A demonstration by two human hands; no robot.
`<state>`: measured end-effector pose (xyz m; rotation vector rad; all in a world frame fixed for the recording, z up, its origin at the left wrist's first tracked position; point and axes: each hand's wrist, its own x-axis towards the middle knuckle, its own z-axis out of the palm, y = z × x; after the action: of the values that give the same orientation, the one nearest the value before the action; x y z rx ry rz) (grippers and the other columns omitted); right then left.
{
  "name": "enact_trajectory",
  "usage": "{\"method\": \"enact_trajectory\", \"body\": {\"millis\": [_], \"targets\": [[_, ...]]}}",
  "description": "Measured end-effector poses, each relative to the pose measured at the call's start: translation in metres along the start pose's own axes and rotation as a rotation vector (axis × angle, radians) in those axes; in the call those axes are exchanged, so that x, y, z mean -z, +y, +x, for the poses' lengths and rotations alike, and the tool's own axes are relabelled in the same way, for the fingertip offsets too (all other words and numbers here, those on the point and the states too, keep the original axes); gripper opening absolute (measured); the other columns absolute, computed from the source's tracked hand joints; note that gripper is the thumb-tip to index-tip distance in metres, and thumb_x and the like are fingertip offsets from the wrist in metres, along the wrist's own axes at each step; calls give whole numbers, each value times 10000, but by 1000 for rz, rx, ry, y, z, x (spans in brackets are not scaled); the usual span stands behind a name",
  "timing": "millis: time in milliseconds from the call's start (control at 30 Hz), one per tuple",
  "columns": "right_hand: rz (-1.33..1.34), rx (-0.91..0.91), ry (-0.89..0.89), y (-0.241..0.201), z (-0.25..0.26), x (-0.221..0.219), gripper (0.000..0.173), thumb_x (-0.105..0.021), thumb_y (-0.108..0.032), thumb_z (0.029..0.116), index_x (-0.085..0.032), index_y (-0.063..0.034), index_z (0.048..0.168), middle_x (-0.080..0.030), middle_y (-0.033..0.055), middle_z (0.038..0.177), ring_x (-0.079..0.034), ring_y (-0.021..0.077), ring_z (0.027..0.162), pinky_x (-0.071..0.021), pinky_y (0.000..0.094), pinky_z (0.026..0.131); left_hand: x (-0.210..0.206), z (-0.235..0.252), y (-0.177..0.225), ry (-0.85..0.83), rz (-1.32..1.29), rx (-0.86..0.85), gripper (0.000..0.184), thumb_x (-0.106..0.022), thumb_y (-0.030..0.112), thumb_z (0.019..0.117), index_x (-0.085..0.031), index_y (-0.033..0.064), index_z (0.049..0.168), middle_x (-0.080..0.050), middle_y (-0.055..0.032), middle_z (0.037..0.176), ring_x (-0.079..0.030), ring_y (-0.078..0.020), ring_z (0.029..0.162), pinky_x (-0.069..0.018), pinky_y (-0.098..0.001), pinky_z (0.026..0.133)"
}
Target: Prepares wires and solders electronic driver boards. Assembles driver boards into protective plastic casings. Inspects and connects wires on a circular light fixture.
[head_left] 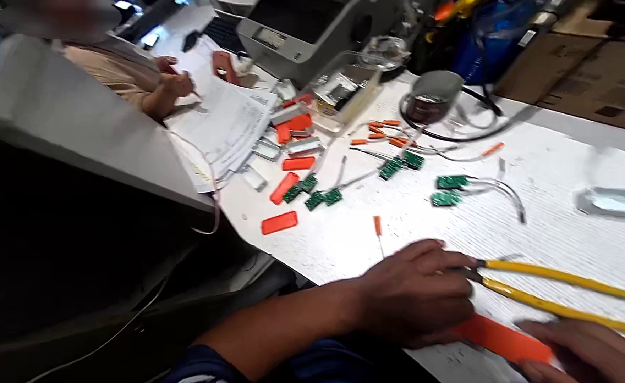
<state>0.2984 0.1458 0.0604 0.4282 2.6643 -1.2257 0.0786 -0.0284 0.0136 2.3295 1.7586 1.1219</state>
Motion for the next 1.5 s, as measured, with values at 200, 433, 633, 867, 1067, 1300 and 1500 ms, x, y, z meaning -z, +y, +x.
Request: {"method": "enact_trajectory", "body": {"millis": [200,433,633,867,1067,1300,1500], "targets": [[-91,67,234,5,-4,-25,349,-683,-469,896,-660,-156,1047,-634,0,876,-608,135,749,-529,355,624,6,-11,4,-90,-31,18,157,-661,263,997,-725,127,1041,-725,-47,1116,-575,-259,1305,-351,-538,1198],[-51,130,215,3,2,-25,175,-696,-296,901,-619,-161,982,-565,-44,790,-536,67,667,-470,272,568,7,-17,2,-84,-117,90,256,-717,382,940,-730,152,1051,-740,4,1060,-570,-237,1303,-275,-591,1215],[-51,127,206,4,2,-24,183,-700,-308,906,-626,-162,988,-574,-46,796,-548,67,683,-475,274,581,5,-16,1,-86,-148,124,131,-684,268,978,-717,154,1035,-737,29,997,-616,-177,1202,-273,-578,1212],[-4,173,279,9,4,-25,250,-692,-314,941,-682,-118,1096,-631,-26,860,-568,33,718,-498,199,632,6,-18,-3,-60,-146,181,141,-674,248,978,-736,159,1068,-743,53,999,-630,-118,1133,-256,-587,1204],[-3,249,346,7,8,-27,206,-676,-302,969,-702,-117,1057,-628,-21,890,-586,44,758,-515,217,646,8,-17,-5,-16,-109,174,208,-668,282,976,-728,178,1145,-739,66,1013,-618,-111,1122,-271,-576,1185],[-16,364,428,2,11,-28,195,-671,-252,982,-715,-68,1026,-647,14,886,-595,81,762,-514,248,647,11,-14,-5,-57,-31,157,231,-639,311,991,-746,177,1145,-744,39,1026,-619,-165,1168,-274,-599,1182],[93,424,536,-8,15,-31,209,-713,-214,964,-712,-22,1045,-678,60,946,-639,96,836,-554,244,719,13,-12,-13,-56,-67,170,229,-615,354,1014,-713,191,1142,-742,57,1070,-600,-159,1222,-254,-605,1199]]}}
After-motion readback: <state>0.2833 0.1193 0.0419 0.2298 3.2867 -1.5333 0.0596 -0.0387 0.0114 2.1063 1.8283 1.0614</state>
